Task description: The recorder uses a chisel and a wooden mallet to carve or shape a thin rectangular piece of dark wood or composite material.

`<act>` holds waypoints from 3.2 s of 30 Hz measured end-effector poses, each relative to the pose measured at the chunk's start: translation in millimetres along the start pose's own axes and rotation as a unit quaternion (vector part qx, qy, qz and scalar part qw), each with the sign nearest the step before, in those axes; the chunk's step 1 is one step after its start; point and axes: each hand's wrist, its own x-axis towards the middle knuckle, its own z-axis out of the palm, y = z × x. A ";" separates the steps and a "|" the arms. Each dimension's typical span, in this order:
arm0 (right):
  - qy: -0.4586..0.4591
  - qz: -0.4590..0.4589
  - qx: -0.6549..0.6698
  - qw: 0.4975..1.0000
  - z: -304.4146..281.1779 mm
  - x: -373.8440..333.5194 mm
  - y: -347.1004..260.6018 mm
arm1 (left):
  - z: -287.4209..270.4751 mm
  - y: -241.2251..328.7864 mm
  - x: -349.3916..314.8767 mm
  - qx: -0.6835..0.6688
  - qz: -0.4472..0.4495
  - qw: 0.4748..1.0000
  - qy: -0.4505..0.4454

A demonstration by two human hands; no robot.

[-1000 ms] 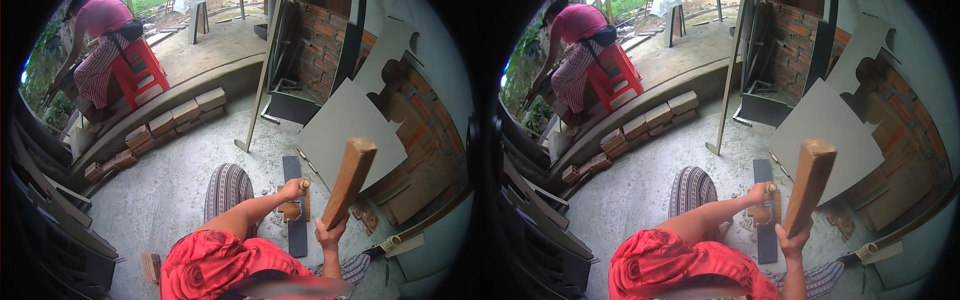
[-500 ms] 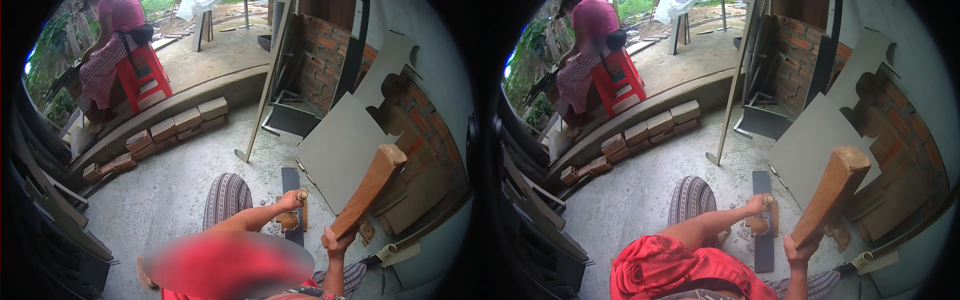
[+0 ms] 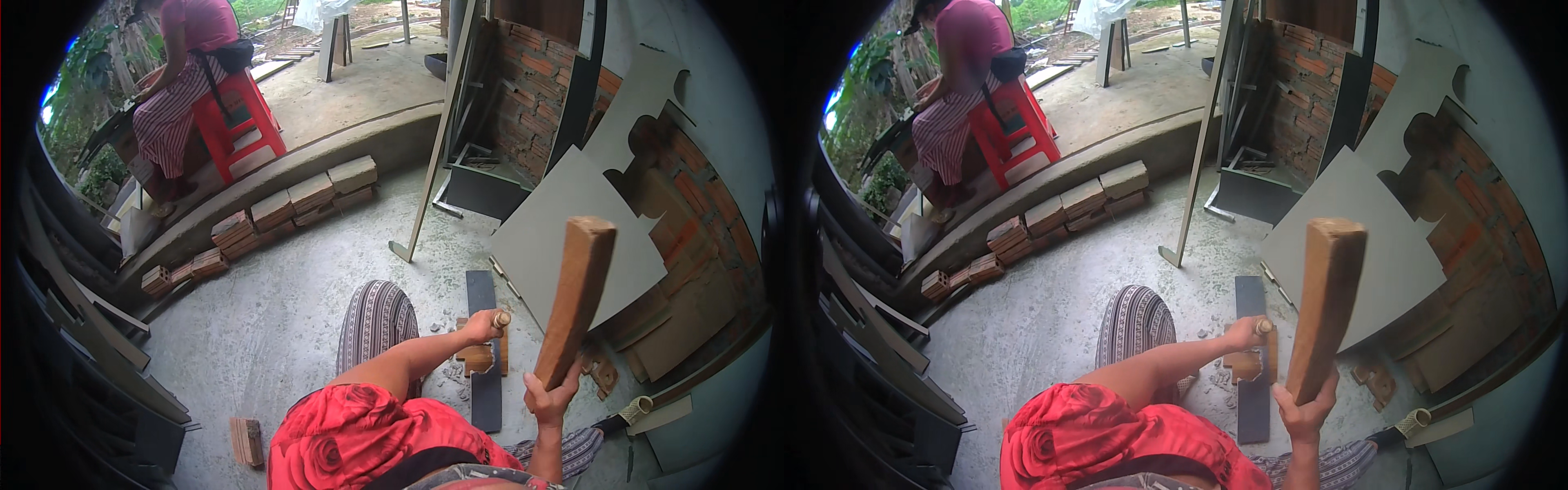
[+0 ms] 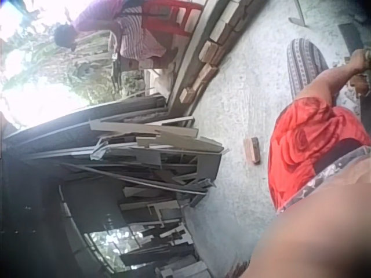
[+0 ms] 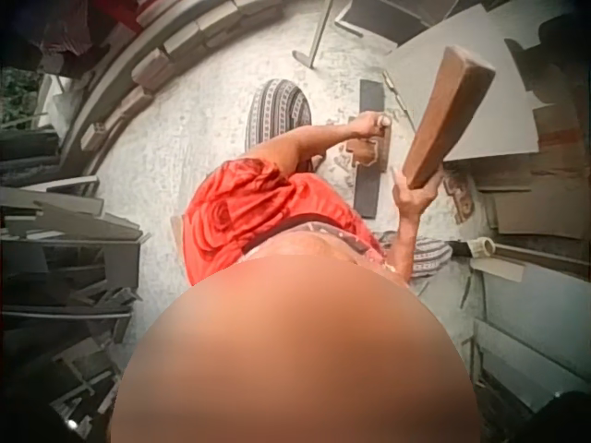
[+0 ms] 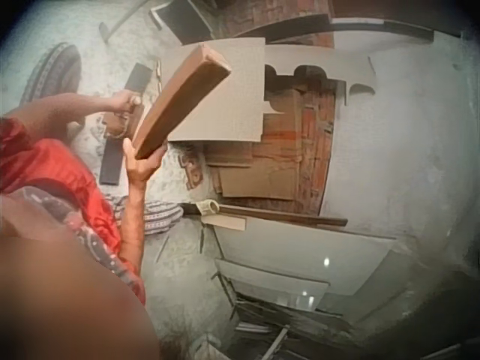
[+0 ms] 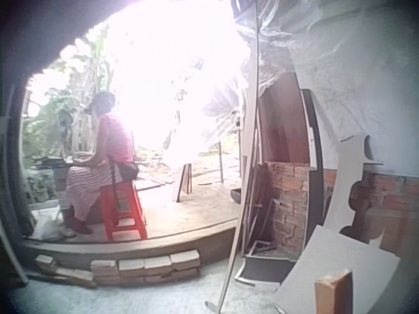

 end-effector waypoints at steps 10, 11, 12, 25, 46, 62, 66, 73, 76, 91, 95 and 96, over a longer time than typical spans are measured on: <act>-0.108 0.196 -0.122 0.967 -5.3 -27.0 104.2 | 1.0 -3.6 -7.7 0.003 0.041 0.999 -0.010; -0.071 0.241 -0.010 0.968 -3.5 -24.9 100.3 | -1.2 -1.4 -1.2 0.012 0.019 1.000 -0.015; -0.068 0.242 -0.009 0.968 -3.1 -28.3 105.2 | -0.4 -2.3 -0.9 0.014 0.019 1.000 -0.018; -0.069 0.481 -0.551 0.679 -50.9 -107.1 260.4 | -1.7 5.2 5.6 0.055 -0.030 0.998 -0.016; -0.295 0.375 -0.548 0.687 42.2 -134.0 236.9 | -153.8 60.3 19.1 -0.451 -0.198 0.858 0.145; -0.268 0.302 -0.236 0.884 -1.0 -105.9 241.5 | -165.3 63.2 21.9 -0.402 -0.132 0.878 0.224; -0.218 0.512 0.389 0.735 -16.8 -93.6 223.8 | -168.6 65.1 21.4 -0.450 -0.140 0.849 0.237; -0.145 0.503 0.540 0.659 -8.8 -90.5 182.4 | -160.3 55.8 26.0 -0.448 -0.150 0.854 0.219; -0.143 0.501 0.551 0.652 -2.6 -102.5 200.3 | -159.1 46.8 29.2 -0.451 -0.130 0.853 0.228; -0.088 0.552 0.349 0.752 8.4 -96.2 189.9 | -170.3 52.8 32.8 -0.455 -0.156 0.850 0.215; -0.094 0.534 0.287 0.790 12.7 -89.5 180.1 | -170.9 52.5 36.2 -0.456 -0.158 0.847 0.223; -0.109 0.512 0.247 0.816 15.5 -86.9 176.8 | -173.8 50.1 33.7 -0.455 -0.157 0.846 0.229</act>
